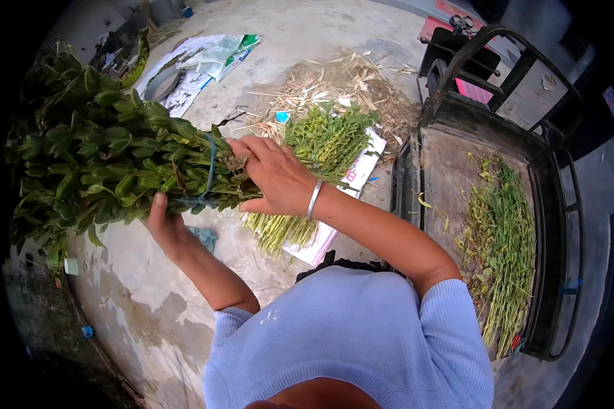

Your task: The person gathers long green plant stems from a metal cart, aligns them into bundles, and ties them with blue plastic strips. The person then places the finished bundles onto a white sack on the ground. The person repeats this process, occasionally removing leaves from the stems.

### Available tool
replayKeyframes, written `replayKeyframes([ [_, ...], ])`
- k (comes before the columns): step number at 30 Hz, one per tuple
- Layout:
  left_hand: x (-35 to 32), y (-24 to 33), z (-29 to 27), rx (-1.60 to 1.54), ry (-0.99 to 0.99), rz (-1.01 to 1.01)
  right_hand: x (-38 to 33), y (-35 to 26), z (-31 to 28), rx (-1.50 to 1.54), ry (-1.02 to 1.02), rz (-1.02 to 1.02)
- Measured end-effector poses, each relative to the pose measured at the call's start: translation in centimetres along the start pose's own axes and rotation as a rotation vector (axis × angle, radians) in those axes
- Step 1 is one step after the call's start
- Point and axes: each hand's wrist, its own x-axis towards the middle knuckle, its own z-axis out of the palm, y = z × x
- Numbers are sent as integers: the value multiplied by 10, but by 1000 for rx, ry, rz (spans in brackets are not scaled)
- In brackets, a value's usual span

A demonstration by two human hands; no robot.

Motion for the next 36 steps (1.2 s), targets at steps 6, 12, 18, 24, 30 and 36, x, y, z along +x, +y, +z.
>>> replayKeyframes([
  [6,76,-44,0,408,-211,152,-27,83,35,151,-170,240],
  [12,117,-160,-15,795,-268,227,-187,170,40,166,-147,867],
  [18,127,-334,-21,1159,-391,173,-415,204,48,-14,-405,1389],
  [24,98,-579,-77,1388,-578,-165,-577,233,79,-135,-775,1508],
  [30,-9,-661,-148,1430,-770,-934,-514,279,93,95,-543,1593],
  [36,-80,-569,-202,1540,-744,-1202,-446,321,84,207,-234,1550],
])
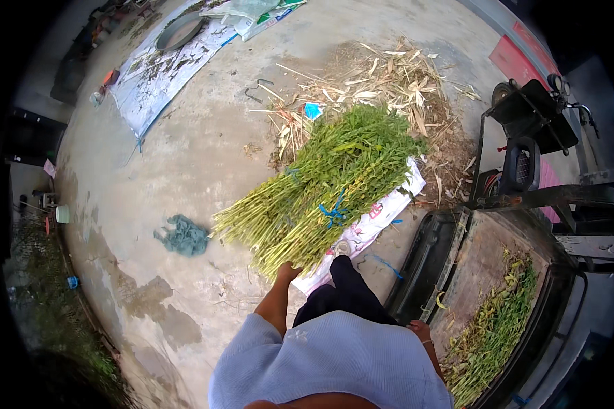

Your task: The person gathers long green plant stems from a metal cart, aligns them into bundles, and ties them with blue plastic strips. The person then places the finished bundles onto a white sack on the ground. The person repeats this process, occasionally removing leaves from the stems.

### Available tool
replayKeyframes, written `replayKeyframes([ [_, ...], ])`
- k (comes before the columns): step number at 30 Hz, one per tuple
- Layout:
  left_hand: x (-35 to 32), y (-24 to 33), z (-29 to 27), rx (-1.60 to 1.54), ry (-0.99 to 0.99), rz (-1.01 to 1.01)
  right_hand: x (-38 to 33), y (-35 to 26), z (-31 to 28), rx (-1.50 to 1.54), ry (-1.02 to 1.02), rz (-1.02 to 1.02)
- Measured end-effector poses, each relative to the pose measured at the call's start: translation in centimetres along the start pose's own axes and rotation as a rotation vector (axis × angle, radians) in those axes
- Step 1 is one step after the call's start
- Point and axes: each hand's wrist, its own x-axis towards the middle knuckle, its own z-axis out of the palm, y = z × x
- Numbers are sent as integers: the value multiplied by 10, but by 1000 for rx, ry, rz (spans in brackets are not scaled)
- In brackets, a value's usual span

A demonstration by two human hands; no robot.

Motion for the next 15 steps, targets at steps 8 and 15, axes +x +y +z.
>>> replayKeyframes([
  [8,-86,-107,-14,27,4,-213,45,-49,-16,-476,-265,-223],
  [15,-119,-111,-64,-140,185,-248,87,-105,-7,163,-276,435],
])
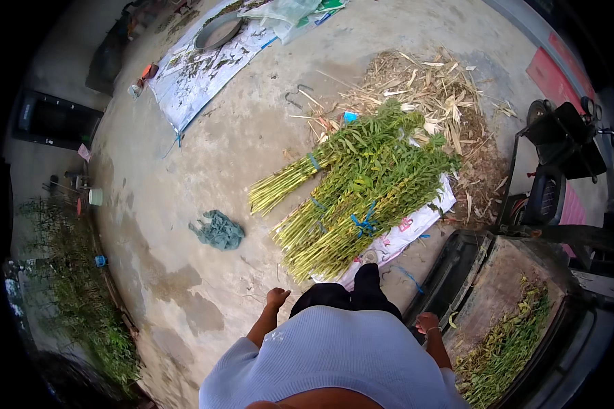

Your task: The person gathers long green plant stems from a metal cart, aligns them into bundles, and ties them with blue plastic strips. The person then places the finished bundles onto a white sack on the ground. The person repeats this process, occasionally removing leaves from the stems.

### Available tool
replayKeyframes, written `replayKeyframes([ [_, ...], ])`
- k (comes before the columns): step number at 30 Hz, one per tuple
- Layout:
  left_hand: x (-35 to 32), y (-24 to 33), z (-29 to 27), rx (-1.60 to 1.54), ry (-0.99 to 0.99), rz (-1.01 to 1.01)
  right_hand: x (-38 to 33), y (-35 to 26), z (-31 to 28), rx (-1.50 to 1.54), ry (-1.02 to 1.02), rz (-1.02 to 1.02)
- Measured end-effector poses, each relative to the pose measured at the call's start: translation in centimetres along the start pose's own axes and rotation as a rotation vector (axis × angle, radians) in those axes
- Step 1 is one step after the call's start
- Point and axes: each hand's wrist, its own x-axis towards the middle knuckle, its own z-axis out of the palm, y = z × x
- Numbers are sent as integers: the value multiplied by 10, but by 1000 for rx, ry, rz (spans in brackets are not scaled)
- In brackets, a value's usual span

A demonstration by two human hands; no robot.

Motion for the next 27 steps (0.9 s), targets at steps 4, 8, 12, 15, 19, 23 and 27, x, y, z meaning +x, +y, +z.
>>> replayKeyframes([
  [4,35,42,-50,-152,128,49,29,-20,14,114,43,129],
  [8,72,57,-94,-303,184,155,63,-79,53,22,91,107],
  [12,136,36,-118,-346,64,259,145,-168,137,-545,-42,-29],
  [15,194,23,-141,-323,1,393,243,-232,255,-277,13,-227],
  [19,321,-27,-128,-298,-116,537,289,-405,461,292,-136,-104],
  [23,438,-39,-170,-124,52,565,401,-508,638,455,-162,8],
  [27,503,-75,-152,-63,-38,420,497,-608,734,160,222,184],
])
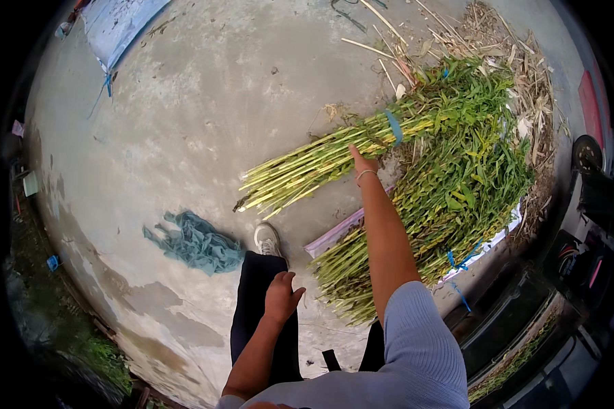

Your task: The person gathers long green plant stems from a metal cart, aligns them into bundles, and ties them with blue plastic strips. The person then places the finished bundles onto a white sack on the ground. The person repeats this process, occasionally removing leaves from the stems.

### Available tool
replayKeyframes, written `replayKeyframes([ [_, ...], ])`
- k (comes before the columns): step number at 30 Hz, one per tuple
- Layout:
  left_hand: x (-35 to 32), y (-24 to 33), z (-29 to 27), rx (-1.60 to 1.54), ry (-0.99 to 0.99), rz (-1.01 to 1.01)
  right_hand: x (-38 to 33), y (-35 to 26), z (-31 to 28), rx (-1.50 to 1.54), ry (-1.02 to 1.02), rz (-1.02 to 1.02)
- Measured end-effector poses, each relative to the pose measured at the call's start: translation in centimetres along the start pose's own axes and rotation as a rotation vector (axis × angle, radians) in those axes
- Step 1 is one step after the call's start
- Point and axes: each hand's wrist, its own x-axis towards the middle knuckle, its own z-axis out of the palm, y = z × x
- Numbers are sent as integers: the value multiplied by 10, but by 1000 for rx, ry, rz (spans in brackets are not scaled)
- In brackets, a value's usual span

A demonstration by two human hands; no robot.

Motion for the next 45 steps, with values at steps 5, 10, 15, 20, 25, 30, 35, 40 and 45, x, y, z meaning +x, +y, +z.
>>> replayKeyframes([
  [5,44,-4,-39,-171,-63,103,53,2,50,368,109,-1],
  [10,51,-7,-40,-22,53,-22,75,42,13,724,-170,-130],
  [15,46,31,-39,241,242,4,10,49,-70,575,16,-188],
  [20,-18,39,28,69,401,195,-38,91,-180,905,-239,-258],
  [25,-151,71,57,-58,180,177,-91,203,-275,840,-147,-177],
  [30,-205,99,58,197,-369,75,-87,320,-324,-105,157,-549],
  [35,-202,121,56,328,-400,71,-152,391,-406,169,-105,88],
  [40,-194,163,16,226,-64,258,-208,455,-536,107,-100,31],
  [45,-225,197,-24,416,190,253,-195,546,-625,303,-38,72],
])
